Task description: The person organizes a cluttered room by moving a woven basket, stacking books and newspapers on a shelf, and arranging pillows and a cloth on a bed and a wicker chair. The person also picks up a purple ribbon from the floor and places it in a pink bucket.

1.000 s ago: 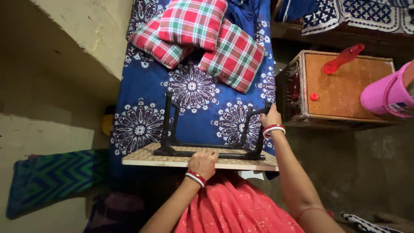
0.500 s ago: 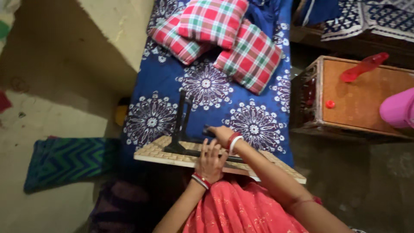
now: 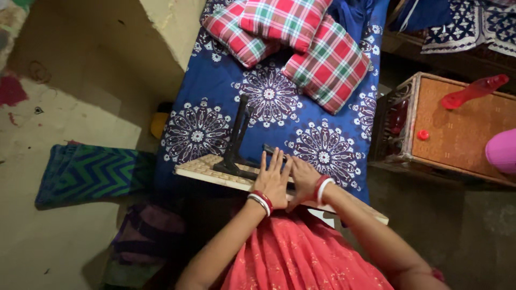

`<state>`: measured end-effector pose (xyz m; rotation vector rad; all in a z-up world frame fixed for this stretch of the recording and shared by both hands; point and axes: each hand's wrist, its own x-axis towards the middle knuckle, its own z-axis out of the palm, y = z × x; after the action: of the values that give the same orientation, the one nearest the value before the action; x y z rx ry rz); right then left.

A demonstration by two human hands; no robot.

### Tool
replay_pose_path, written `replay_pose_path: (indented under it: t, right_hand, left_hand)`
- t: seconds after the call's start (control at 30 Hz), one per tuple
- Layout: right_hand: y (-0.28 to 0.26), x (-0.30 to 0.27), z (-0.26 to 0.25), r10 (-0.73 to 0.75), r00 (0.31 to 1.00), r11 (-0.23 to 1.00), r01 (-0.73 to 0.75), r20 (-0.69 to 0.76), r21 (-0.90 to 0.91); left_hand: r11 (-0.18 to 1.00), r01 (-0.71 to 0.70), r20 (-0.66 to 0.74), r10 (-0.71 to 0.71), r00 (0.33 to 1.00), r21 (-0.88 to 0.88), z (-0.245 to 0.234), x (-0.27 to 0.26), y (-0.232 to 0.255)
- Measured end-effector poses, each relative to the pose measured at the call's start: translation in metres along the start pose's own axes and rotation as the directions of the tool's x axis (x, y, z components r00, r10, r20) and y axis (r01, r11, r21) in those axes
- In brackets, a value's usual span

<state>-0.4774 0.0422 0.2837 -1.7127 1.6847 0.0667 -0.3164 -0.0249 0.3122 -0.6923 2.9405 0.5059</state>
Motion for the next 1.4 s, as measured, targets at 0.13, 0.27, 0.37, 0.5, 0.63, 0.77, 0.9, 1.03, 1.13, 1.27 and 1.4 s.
replay_pose_path:
  t: [0.13, 0.27, 0.37, 0.5, 0.63, 0.77, 0.9, 1.03, 1.13, 1.27, 1.4]
  right_hand:
    - [-0.008, -0.006, 0.009, 0.025, 0.996, 0.993, -0.034, -0.087, -0.110]
    - [-0.008, -0.008, 0.011, 0.030, 0.986, 1.000, -0.030, -0.161, -0.002]
    - [-0.007, -0.007, 0.007, 0.003, 0.977, 0.998, 0.010, -0.215, 0.058]
    - [-0.007, -0.006, 0.003, -0.028, 0.979, 0.991, 0.053, -0.202, 0.120]
    - [-0.007, -0.006, 0.004, 0.012, 0.991, 0.988, 0.009, -0.131, 0.157]
    - [0.009, 0.002, 0.004, -0.242, 0.966, 0.952, 0.253, -0.087, 0.171]
    - [0.034, 0.042, -0.049, -0.005, 0.874, 0.997, 0.044, 0.486, -0.068]
    - [0.002, 0.121, -0.095, 0.030, 0.964, 0.990, -0.066, -0.264, -0.125]
    - [-0.038, 0.180, -0.100, -0.360, 0.768, 0.878, 0.086, -0.529, -0.472]
    - [-0.057, 0.213, -0.088, -0.388, 0.902, 0.719, 0.166, -0.190, -0.675]
    - [-0.050, 0.210, -0.086, -0.357, 0.928, 0.632, 0.159, -0.103, -0.758]
  left_hand:
    - [0.992, -0.012, 0.100, 0.000, 0.995, 0.123, -0.001, 0.005, 0.001]
    - [0.988, -0.046, 0.092, 0.033, 0.995, 0.145, -0.009, 0.008, -0.001]
    - [0.989, -0.057, 0.067, 0.048, 0.997, 0.135, -0.011, 0.011, -0.004]
    - [0.997, -0.043, 0.007, 0.043, 0.999, 0.063, 0.001, 0.012, -0.010]
    - [0.997, -0.075, -0.079, 0.073, 0.994, -0.016, 0.016, 0.011, -0.013]
    - [0.995, -0.037, -0.114, 0.027, 0.993, -0.090, 0.011, 0.004, -0.009]
    - [0.993, -0.002, -0.065, -0.006, 0.998, -0.119, -0.002, -0.008, -0.001]
    - [0.995, 0.032, 0.173, -0.015, 0.985, -0.094, 0.001, -0.014, 0.006]
    - [0.993, -0.061, -0.017, 0.059, 0.998, -0.104, 0.017, -0.025, 0.003]
    - [0.984, -0.114, -0.161, 0.091, 0.983, -0.137, 0.031, -0.032, 0.000]
    - [0.973, -0.122, -0.089, 0.106, 0.990, -0.198, 0.029, -0.028, -0.001]
